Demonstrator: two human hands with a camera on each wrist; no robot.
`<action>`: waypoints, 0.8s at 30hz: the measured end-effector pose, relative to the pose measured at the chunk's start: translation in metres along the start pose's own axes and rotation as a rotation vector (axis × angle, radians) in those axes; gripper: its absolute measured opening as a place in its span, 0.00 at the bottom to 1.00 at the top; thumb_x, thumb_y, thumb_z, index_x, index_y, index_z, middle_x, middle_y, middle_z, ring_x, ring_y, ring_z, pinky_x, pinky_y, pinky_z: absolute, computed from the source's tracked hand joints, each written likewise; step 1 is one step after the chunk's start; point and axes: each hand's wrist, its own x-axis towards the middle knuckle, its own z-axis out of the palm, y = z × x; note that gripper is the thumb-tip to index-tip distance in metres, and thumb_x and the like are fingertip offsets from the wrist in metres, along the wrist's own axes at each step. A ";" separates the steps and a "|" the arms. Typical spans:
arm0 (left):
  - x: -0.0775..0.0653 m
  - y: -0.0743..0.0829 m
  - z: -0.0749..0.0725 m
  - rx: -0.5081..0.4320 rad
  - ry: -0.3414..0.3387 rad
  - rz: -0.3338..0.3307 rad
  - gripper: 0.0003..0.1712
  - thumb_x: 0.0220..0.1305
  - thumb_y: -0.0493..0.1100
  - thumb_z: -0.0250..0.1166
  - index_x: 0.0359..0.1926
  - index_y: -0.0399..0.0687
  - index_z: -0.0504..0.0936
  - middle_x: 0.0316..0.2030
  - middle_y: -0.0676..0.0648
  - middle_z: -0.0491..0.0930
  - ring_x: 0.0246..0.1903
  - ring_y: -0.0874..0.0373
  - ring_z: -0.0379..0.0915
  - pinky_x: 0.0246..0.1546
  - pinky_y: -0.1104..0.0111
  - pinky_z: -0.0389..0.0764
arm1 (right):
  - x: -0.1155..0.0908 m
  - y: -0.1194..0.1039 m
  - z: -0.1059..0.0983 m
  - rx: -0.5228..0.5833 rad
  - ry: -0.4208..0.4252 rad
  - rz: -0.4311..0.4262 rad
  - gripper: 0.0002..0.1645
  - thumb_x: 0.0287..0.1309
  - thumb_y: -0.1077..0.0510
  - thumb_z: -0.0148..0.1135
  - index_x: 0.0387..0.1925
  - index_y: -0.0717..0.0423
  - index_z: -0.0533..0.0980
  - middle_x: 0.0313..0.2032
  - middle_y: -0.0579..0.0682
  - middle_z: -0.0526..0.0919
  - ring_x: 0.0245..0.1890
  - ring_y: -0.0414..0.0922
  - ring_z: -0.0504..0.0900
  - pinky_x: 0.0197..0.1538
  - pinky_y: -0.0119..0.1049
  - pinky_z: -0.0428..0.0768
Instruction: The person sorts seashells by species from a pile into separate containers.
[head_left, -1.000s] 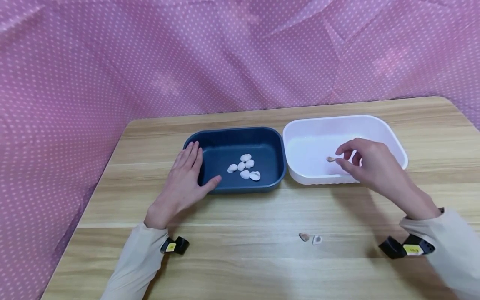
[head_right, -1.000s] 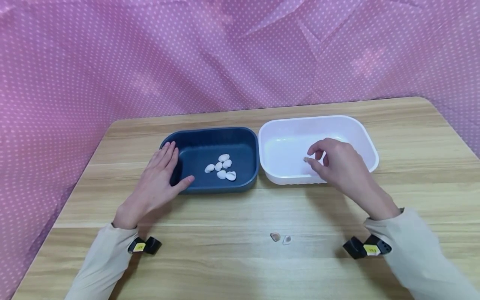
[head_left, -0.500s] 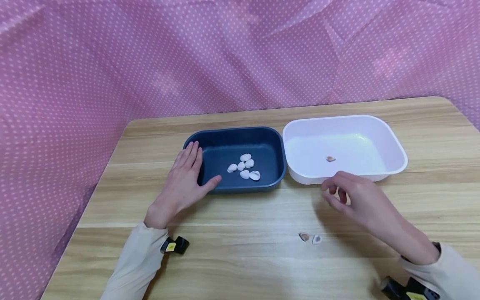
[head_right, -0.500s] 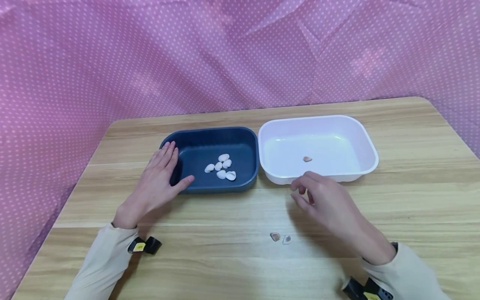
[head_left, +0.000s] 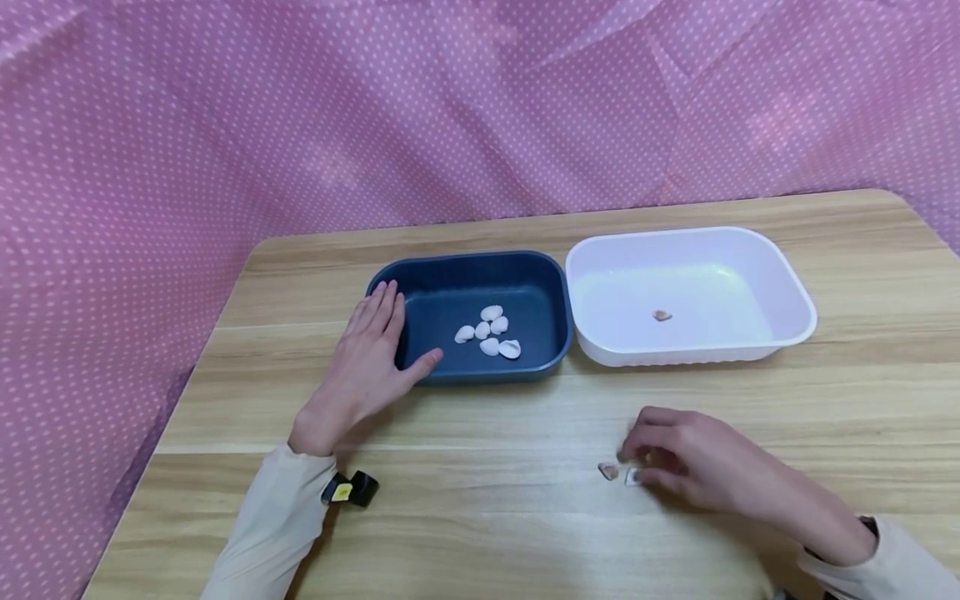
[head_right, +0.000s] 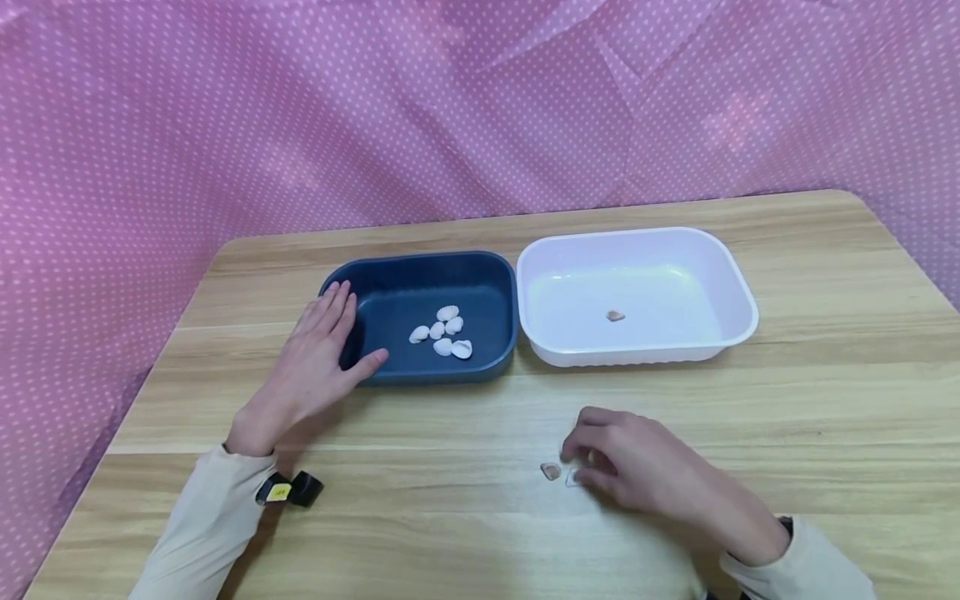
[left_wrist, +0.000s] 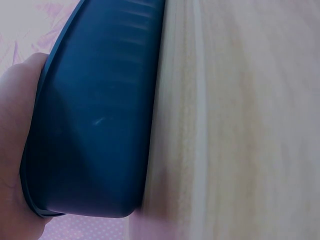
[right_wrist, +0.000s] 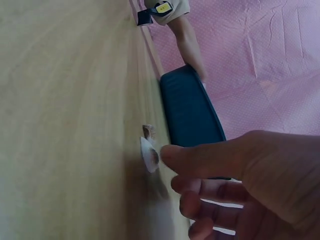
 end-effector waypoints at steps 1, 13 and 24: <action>0.000 0.000 0.000 0.002 -0.002 -0.001 0.57 0.63 0.75 0.45 0.74 0.34 0.46 0.75 0.40 0.37 0.75 0.50 0.27 0.73 0.55 0.36 | -0.001 0.000 0.001 0.004 -0.013 -0.015 0.15 0.47 0.63 0.73 0.36 0.44 0.82 0.37 0.35 0.78 0.31 0.29 0.73 0.32 0.27 0.77; 0.000 0.001 -0.001 0.000 -0.011 -0.012 0.57 0.63 0.75 0.45 0.74 0.34 0.46 0.76 0.40 0.37 0.75 0.49 0.27 0.73 0.55 0.35 | -0.005 -0.002 0.004 -0.096 -0.023 0.114 0.12 0.49 0.42 0.72 0.29 0.37 0.76 0.29 0.30 0.70 0.25 0.28 0.67 0.27 0.26 0.69; 0.000 0.002 -0.001 0.012 -0.010 -0.016 0.56 0.63 0.73 0.47 0.74 0.35 0.46 0.76 0.40 0.37 0.75 0.49 0.27 0.73 0.54 0.36 | -0.008 0.002 0.006 -0.010 -0.021 0.037 0.14 0.47 0.58 0.74 0.37 0.42 0.80 0.36 0.34 0.77 0.27 0.27 0.68 0.27 0.24 0.70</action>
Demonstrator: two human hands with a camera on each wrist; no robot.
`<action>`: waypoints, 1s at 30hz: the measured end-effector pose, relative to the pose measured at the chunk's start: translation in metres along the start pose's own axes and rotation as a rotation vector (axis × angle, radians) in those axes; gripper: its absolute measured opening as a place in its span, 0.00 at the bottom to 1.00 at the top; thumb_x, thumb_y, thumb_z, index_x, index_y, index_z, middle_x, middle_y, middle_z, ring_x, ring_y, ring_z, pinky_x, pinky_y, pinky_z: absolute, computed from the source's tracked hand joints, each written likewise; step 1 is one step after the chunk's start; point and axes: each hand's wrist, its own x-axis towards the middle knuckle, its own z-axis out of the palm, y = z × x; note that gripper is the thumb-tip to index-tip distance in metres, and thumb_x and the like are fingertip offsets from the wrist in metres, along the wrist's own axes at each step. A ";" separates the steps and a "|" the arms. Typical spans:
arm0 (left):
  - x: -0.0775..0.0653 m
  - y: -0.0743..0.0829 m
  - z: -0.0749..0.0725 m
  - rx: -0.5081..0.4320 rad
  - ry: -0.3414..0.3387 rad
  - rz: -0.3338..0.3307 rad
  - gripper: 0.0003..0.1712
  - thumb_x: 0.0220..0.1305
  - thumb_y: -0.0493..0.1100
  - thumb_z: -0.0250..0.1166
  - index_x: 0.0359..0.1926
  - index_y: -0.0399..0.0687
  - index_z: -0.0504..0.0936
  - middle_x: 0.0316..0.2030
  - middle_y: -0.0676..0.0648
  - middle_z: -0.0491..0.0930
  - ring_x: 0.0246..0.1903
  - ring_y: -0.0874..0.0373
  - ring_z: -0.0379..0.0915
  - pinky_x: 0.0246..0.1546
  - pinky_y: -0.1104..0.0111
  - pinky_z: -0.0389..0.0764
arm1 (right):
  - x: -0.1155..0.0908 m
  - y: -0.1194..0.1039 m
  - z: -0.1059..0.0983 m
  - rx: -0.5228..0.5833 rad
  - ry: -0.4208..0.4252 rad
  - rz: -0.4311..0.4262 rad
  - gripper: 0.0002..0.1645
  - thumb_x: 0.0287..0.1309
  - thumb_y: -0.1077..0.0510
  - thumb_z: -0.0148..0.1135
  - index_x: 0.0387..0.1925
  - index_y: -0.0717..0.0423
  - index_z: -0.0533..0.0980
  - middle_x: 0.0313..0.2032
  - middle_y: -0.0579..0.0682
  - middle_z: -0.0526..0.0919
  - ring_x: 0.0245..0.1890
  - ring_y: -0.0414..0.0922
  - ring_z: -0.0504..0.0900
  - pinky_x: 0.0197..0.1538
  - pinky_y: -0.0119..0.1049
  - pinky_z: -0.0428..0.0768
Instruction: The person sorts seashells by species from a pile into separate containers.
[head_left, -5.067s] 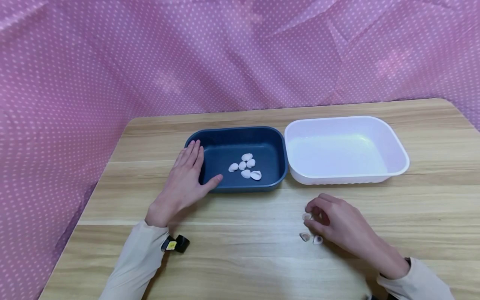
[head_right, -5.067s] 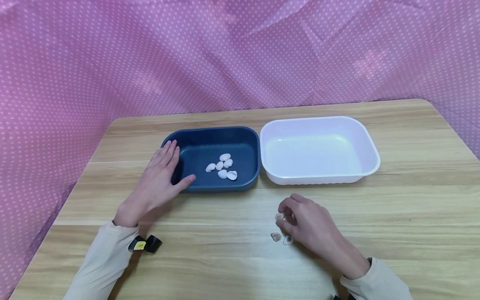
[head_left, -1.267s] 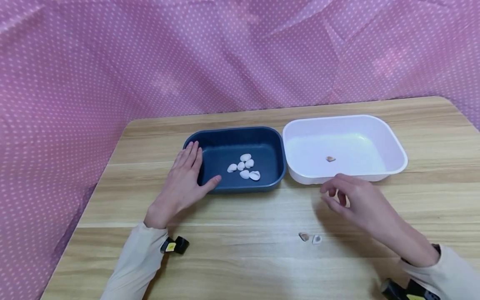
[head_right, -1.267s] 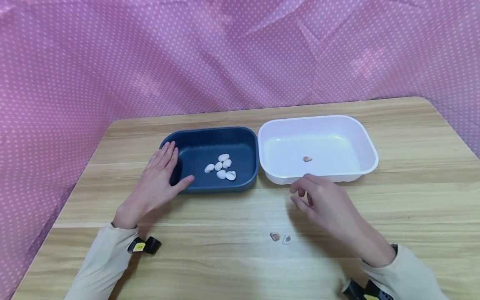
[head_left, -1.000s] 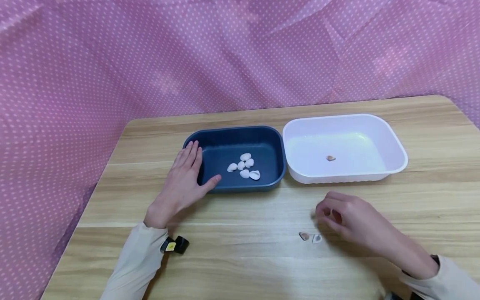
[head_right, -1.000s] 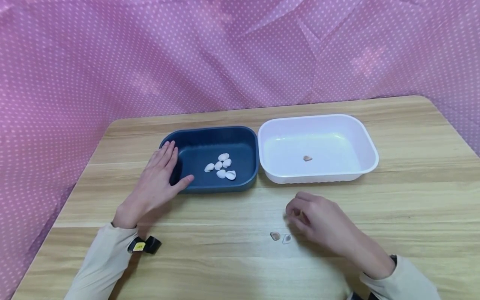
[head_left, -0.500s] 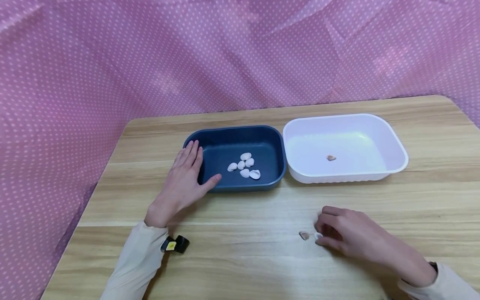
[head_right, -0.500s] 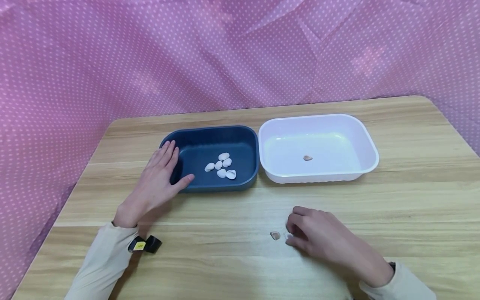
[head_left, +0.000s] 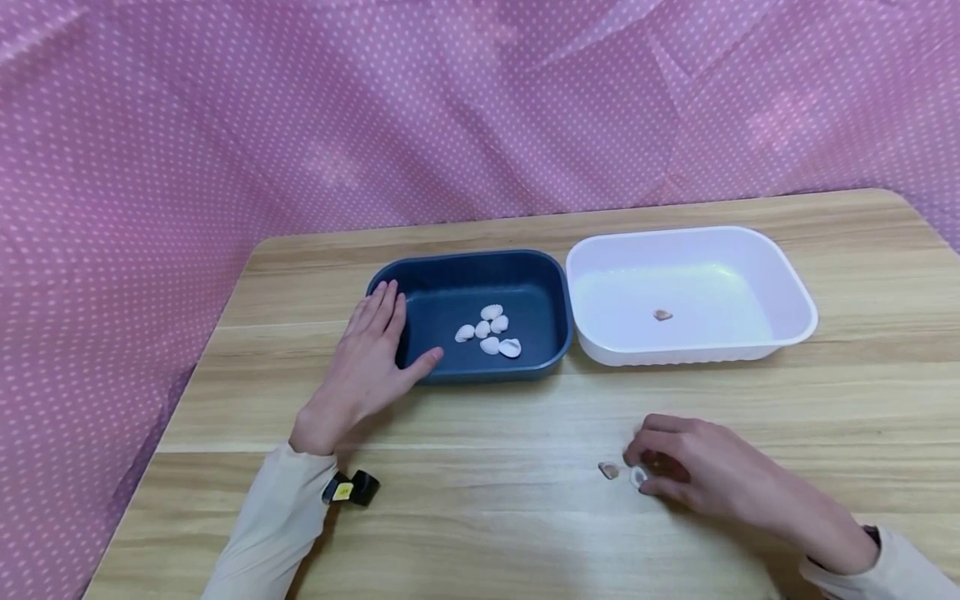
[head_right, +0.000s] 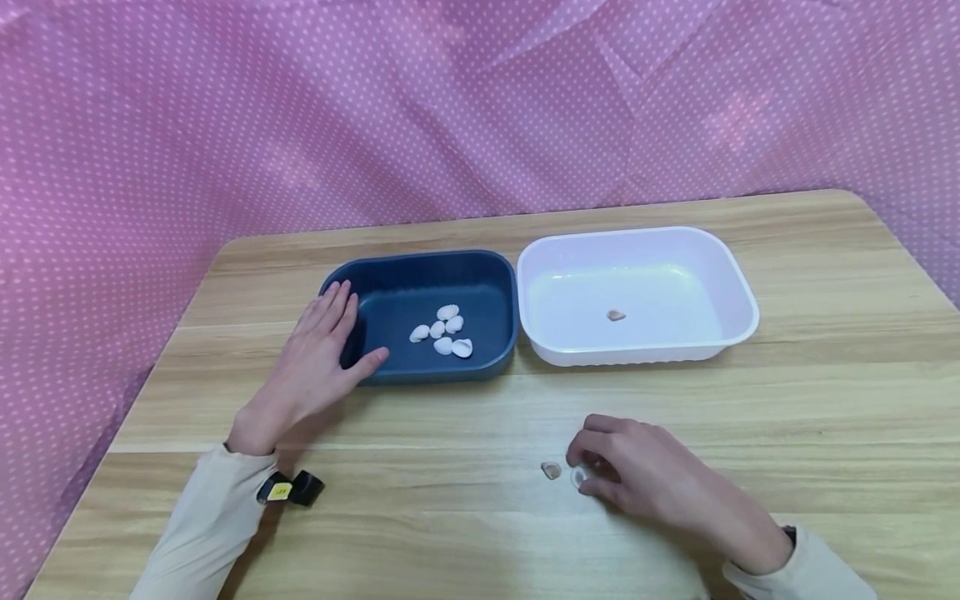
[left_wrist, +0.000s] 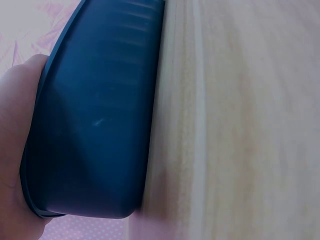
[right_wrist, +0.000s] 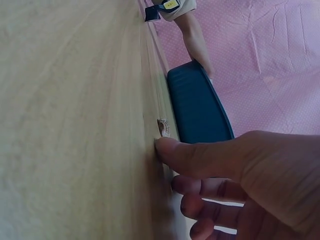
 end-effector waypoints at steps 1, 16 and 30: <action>0.000 0.000 0.000 0.001 -0.001 -0.001 0.56 0.63 0.73 0.47 0.74 0.35 0.46 0.76 0.40 0.37 0.75 0.49 0.27 0.73 0.54 0.36 | 0.000 0.000 0.001 0.002 0.011 -0.012 0.14 0.48 0.59 0.74 0.36 0.42 0.80 0.36 0.34 0.76 0.26 0.27 0.68 0.26 0.23 0.70; -0.002 0.000 0.000 -0.009 0.007 0.007 0.56 0.63 0.73 0.48 0.74 0.34 0.47 0.75 0.39 0.38 0.75 0.48 0.28 0.73 0.54 0.36 | 0.003 0.000 -0.012 -0.049 0.150 -0.030 0.16 0.46 0.60 0.75 0.35 0.42 0.78 0.30 0.29 0.73 0.27 0.27 0.70 0.27 0.23 0.71; -0.001 0.000 0.000 -0.002 0.005 0.007 0.56 0.63 0.73 0.47 0.74 0.34 0.47 0.75 0.39 0.37 0.75 0.48 0.27 0.73 0.54 0.36 | 0.007 0.017 -0.049 -0.141 0.285 -0.008 0.18 0.43 0.64 0.75 0.36 0.44 0.79 0.29 0.30 0.73 0.26 0.28 0.69 0.24 0.22 0.68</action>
